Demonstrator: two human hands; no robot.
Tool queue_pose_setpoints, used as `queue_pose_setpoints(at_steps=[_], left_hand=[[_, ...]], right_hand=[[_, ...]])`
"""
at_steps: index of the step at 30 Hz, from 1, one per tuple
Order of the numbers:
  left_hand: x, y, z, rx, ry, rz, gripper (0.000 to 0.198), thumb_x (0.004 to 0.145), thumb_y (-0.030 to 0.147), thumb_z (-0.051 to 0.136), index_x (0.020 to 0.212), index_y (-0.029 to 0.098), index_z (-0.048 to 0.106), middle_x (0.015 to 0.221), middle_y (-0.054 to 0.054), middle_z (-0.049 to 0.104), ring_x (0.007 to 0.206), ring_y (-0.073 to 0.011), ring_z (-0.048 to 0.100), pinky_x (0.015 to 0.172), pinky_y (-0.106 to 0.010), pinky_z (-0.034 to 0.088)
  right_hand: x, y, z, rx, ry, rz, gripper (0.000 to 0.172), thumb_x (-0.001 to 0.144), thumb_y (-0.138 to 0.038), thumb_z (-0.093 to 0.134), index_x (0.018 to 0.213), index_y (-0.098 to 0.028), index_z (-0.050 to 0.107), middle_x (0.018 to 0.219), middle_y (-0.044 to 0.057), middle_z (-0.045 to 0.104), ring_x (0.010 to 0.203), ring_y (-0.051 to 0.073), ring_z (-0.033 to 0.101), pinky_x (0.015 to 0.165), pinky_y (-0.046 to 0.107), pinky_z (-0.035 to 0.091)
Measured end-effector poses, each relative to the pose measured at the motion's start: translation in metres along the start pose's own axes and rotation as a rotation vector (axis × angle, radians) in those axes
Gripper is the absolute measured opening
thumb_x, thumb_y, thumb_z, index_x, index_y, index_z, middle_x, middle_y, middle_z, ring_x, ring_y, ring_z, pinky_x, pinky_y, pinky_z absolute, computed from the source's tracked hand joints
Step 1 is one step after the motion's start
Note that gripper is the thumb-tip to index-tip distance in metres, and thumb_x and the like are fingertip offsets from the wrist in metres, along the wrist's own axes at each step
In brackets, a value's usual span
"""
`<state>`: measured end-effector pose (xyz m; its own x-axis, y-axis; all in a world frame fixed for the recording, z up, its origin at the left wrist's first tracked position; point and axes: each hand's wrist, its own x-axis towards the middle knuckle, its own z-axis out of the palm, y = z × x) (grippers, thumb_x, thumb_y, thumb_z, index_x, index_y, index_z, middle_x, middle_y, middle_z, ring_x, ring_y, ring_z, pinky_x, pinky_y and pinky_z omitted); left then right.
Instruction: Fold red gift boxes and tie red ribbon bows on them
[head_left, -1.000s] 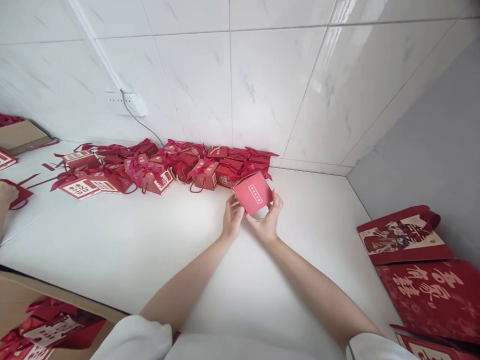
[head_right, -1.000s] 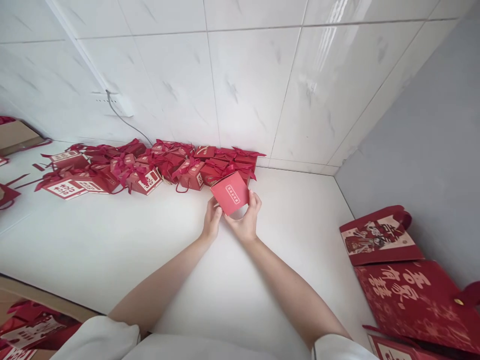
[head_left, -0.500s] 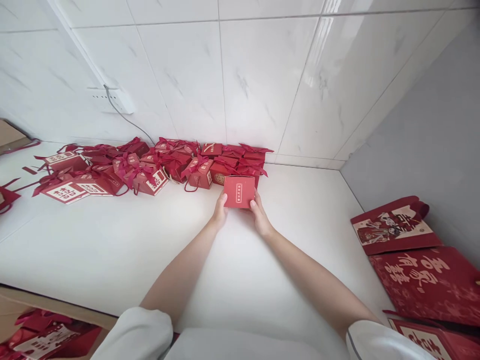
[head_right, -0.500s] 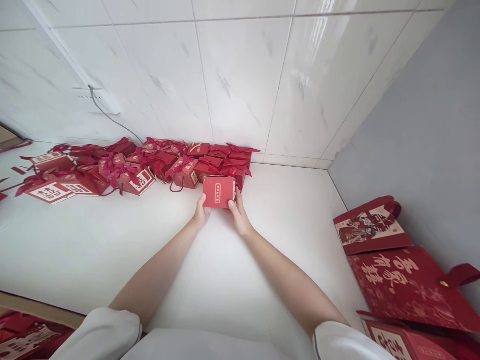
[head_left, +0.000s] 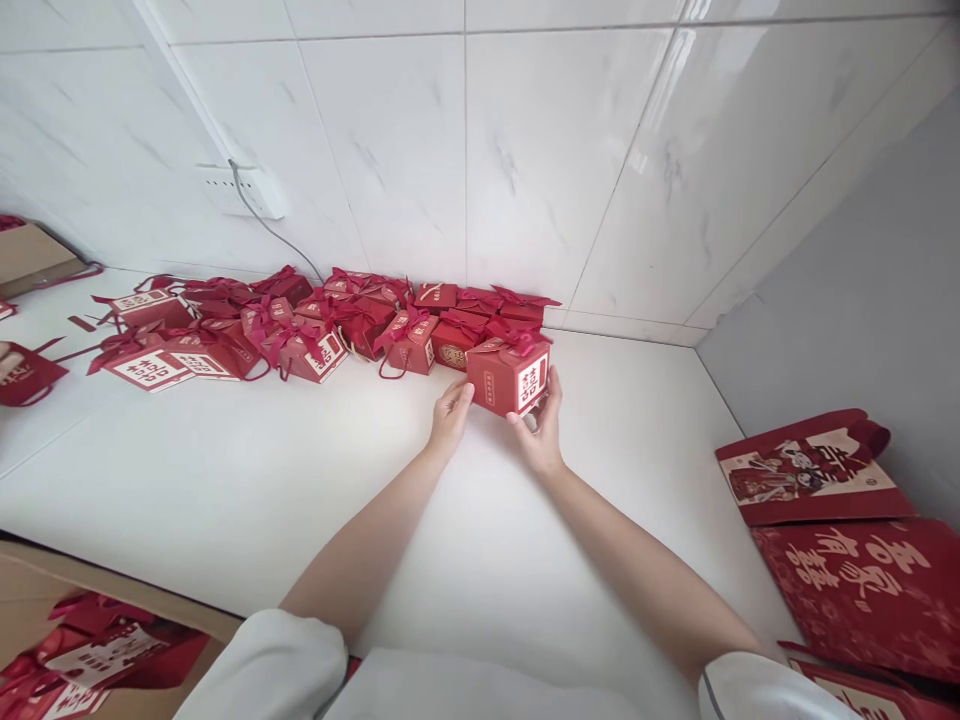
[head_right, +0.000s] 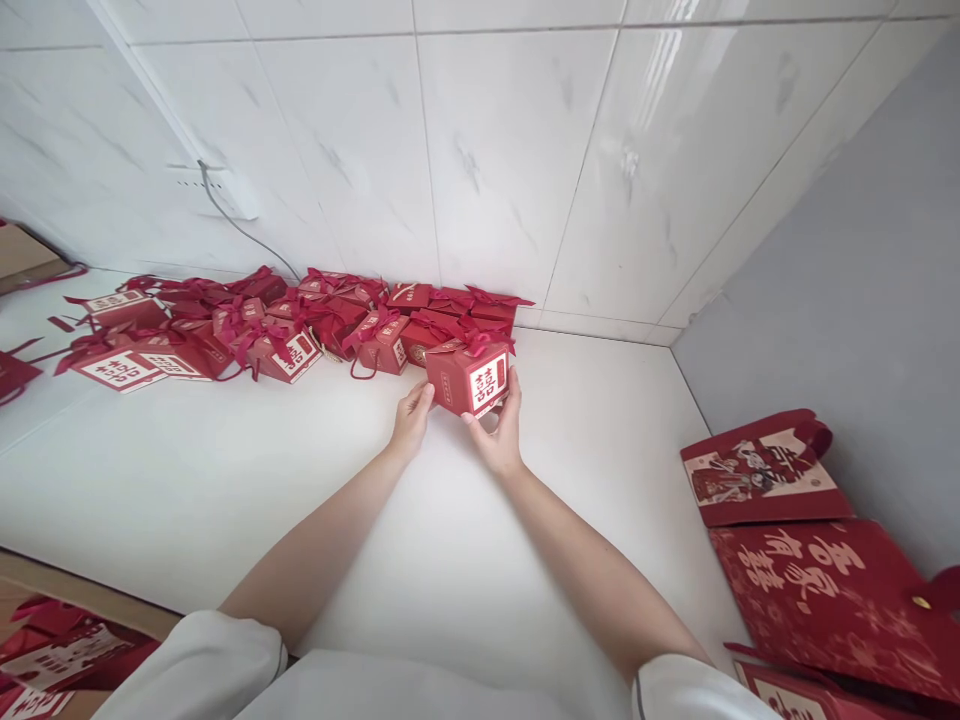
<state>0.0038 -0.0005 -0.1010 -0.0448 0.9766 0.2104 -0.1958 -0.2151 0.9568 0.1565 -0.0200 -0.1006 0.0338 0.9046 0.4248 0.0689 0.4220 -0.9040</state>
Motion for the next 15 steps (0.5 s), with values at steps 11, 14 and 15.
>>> queue_pose_setpoints(at_steps=[11, 14, 15], left_hand=[[-0.008, 0.012, 0.012, 0.062, 0.010, 0.184, 0.091, 0.079, 0.053, 0.061, 0.150, 0.028, 0.011, 0.154, -0.009, 0.026, 0.139, -0.0285, 0.030, 0.113, -0.040, 0.029], [-0.007, 0.018, 0.012, 0.097, 0.082, 0.237, 0.087, 0.076, 0.051, 0.065, 0.148, 0.029, 0.020, 0.152, -0.006, 0.029, 0.139, -0.0287, 0.029, 0.113, -0.038, 0.028], [-0.007, 0.018, 0.012, 0.087, 0.057, 0.234, 0.087, 0.075, 0.051, 0.065, 0.147, 0.029, 0.023, 0.152, -0.006, 0.030, 0.138, -0.0294, 0.031, 0.113, -0.039, 0.029]], right_hand=[[-0.008, -0.006, 0.006, -0.131, -0.051, -0.101, 0.064, 0.089, -0.043, 0.049, 0.145, -0.031, 0.022, 0.144, 0.010, 0.033, 0.132, 0.026, 0.035, 0.102, 0.045, 0.042], [-0.004, -0.008, 0.005, -0.029, -0.074, -0.069, 0.056, 0.093, -0.044, 0.040, 0.145, -0.030, 0.024, 0.149, 0.006, 0.029, 0.138, 0.023, 0.029, 0.110, 0.046, 0.032], [-0.003, -0.009, 0.004, 0.020, -0.083, -0.051, 0.055, 0.095, -0.044, 0.037, 0.146, -0.030, 0.022, 0.151, 0.005, 0.028, 0.139, 0.022, 0.028, 0.112, 0.046, 0.030]])
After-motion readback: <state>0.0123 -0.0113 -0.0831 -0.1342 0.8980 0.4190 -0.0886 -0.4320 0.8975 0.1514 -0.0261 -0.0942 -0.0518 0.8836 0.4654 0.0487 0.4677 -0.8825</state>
